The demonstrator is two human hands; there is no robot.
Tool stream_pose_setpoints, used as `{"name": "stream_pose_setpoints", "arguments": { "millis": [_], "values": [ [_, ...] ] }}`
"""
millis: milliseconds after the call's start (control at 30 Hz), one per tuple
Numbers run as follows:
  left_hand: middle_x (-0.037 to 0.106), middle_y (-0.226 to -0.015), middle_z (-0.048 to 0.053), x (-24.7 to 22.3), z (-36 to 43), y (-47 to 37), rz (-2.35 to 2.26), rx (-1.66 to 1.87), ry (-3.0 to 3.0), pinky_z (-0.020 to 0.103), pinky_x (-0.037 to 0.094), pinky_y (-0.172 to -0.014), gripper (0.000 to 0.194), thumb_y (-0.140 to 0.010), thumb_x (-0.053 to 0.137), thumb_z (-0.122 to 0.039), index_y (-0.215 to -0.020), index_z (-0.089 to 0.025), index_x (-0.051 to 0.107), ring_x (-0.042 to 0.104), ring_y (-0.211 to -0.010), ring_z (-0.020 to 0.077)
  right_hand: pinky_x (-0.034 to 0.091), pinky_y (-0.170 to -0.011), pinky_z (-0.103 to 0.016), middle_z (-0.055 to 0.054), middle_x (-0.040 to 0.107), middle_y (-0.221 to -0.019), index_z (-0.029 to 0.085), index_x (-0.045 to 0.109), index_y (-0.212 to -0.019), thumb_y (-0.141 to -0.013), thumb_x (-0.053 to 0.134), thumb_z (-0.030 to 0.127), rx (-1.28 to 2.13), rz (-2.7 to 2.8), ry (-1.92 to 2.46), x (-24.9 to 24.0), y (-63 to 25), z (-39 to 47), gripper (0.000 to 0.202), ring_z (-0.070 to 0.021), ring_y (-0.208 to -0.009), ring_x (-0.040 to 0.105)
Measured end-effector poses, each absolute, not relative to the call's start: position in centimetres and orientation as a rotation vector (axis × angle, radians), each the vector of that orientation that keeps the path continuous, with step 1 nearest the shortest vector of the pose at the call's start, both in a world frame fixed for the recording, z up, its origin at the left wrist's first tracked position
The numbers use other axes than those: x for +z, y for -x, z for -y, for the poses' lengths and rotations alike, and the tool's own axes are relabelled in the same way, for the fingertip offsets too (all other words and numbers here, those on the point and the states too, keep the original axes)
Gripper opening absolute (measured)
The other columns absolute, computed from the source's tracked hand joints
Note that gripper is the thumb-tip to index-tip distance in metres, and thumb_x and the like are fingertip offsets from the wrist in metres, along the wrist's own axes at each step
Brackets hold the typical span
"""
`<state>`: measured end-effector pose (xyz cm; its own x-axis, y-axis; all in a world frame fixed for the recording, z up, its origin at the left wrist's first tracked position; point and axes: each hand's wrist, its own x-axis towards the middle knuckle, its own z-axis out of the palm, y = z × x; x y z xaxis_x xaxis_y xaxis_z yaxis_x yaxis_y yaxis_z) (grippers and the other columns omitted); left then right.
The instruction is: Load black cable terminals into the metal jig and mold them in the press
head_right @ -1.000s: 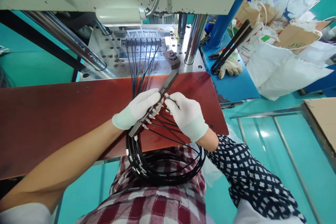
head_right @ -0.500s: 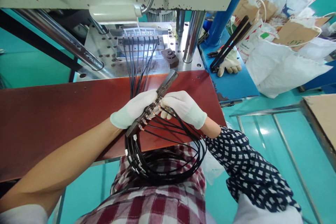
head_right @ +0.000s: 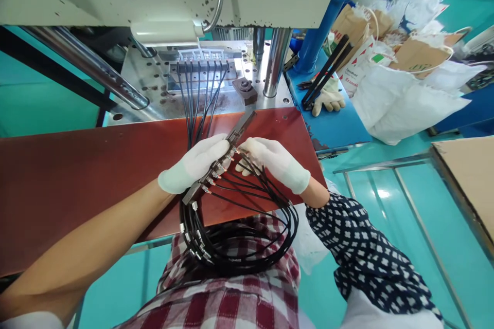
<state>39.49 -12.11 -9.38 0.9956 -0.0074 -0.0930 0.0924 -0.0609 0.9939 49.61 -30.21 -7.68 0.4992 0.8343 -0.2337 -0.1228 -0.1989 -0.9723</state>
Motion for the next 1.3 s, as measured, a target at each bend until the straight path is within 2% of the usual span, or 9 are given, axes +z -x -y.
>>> {"name": "stream_pose_setpoints", "arguments": {
  "millis": [67, 200, 367, 500, 733, 900, 1000, 1233, 1300],
  "values": [
    [0.048, -0.066, -0.002, -9.6, 12.0, -39.5, -0.055, -0.1, -1.576, 0.025, 0.036, -0.053, 0.043, -0.097, 0.043, -0.056, -0.08, -0.017, 0.048, 0.042, -0.057, 0.0096, 0.05, -0.068, -0.03, -0.005, 0.067, -0.076, 0.012, 0.065, -0.1, -0.096, 0.05, 0.055, 0.96, 0.586, 1.468, -7.8, -49.9, 31.3, 0.045, -0.015, -0.067, 0.061],
    [0.049, -0.065, -0.002, -10.2, 11.8, -39.5, -0.06, -0.11, -1.492, 0.023, 0.037, -0.051, 0.043, -0.096, 0.046, -0.058, -0.083, -0.017, 0.05, 0.044, -0.055, 0.009, 0.047, -0.066, -0.028, -0.007, 0.069, -0.084, 0.012, 0.067, -0.095, -0.092, 0.059, 0.05, 1.03, 0.595, 1.597, -7.5, -49.6, 32.4, 0.039, -0.0143, -0.071, 0.059],
    [0.049, -0.066, -0.002, -10.3, 11.8, -39.5, -0.09, -0.132, -1.461, 0.022, 0.037, -0.049, 0.042, -0.095, 0.047, -0.057, -0.085, -0.017, 0.051, 0.045, -0.055, 0.0089, 0.043, -0.063, -0.025, 0.0, 0.062, -0.069, 0.015, 0.065, -0.081, -0.084, 0.067, 0.038, 0.711, 0.512, 1.763, -6.8, -48.3, 31.9, 0.023, -0.0121, -0.065, 0.054],
    [0.05, -0.065, -0.002, -10.0, 11.7, -39.4, -0.048, -0.149, -1.501, 0.022, 0.036, -0.049, 0.044, -0.096, 0.045, -0.058, -0.083, -0.016, 0.051, 0.044, -0.055, 0.0089, 0.04, -0.064, -0.025, 0.0, 0.061, -0.07, 0.015, 0.065, -0.072, -0.09, 0.058, 0.037, 0.711, 0.59, 1.836, -6.4, -48.0, 30.8, 0.029, -0.0128, -0.07, 0.053],
    [0.051, -0.066, -0.002, -9.9, 11.8, -39.4, 0.003, -0.203, -1.515, 0.023, 0.037, -0.051, 0.043, -0.096, 0.046, -0.056, -0.083, -0.016, 0.052, 0.044, -0.056, 0.0093, 0.034, -0.057, -0.025, 0.003, 0.051, -0.061, 0.016, 0.054, -0.062, -0.086, 0.064, 0.039, 0.636, 0.549, 1.844, -6.7, -48.4, 29.2, 0.034, -0.0101, -0.06, 0.045],
    [0.052, -0.067, -0.001, -10.1, 11.7, -39.4, -0.016, -0.199, -1.507, 0.023, 0.036, -0.053, 0.044, -0.096, 0.045, -0.057, -0.085, -0.015, 0.053, 0.044, -0.058, 0.0097, 0.045, -0.068, -0.028, -0.003, 0.059, -0.07, 0.016, 0.06, -0.072, -0.094, 0.054, 0.053, 0.812, 0.498, 1.559, -7.7, -48.6, 30.7, 0.044, -0.0139, -0.068, 0.053],
    [0.052, -0.066, -0.002, -10.2, 11.7, -39.4, -0.024, -0.202, -1.497, 0.023, 0.035, -0.052, 0.044, -0.096, 0.045, -0.057, -0.084, -0.016, 0.052, 0.044, -0.057, 0.0096, 0.047, -0.074, -0.029, -0.004, 0.061, -0.075, 0.015, 0.063, -0.076, -0.095, 0.054, 0.051, 0.878, 0.506, 1.492, -8.3, -48.8, 31.7, 0.042, -0.0146, -0.071, 0.054],
    [0.052, -0.065, -0.002, -10.3, 11.6, -39.4, -0.03, -0.205, -1.501, 0.023, 0.036, -0.05, 0.044, -0.095, 0.046, -0.058, -0.082, -0.016, 0.051, 0.045, -0.055, 0.0099, 0.045, -0.075, -0.026, -0.003, 0.066, -0.086, 0.015, 0.07, -0.085, -0.082, 0.074, 0.044, 1.04, 0.352, 1.374, -8.4, -48.6, 31.9, 0.029, -0.0121, -0.076, 0.056],
    [0.052, -0.065, -0.002, -10.2, 11.6, -39.4, -0.035, -0.205, -1.499, 0.023, 0.036, -0.05, 0.044, -0.095, 0.047, -0.059, -0.082, -0.016, 0.051, 0.045, -0.055, 0.0098, 0.043, -0.068, -0.023, -0.002, 0.063, -0.081, 0.014, 0.07, -0.082, -0.079, 0.076, 0.042, 1.039, 0.328, 1.357, -8.2, -48.8, 31.7, 0.029, -0.01, -0.07, 0.052]
  ]
}}
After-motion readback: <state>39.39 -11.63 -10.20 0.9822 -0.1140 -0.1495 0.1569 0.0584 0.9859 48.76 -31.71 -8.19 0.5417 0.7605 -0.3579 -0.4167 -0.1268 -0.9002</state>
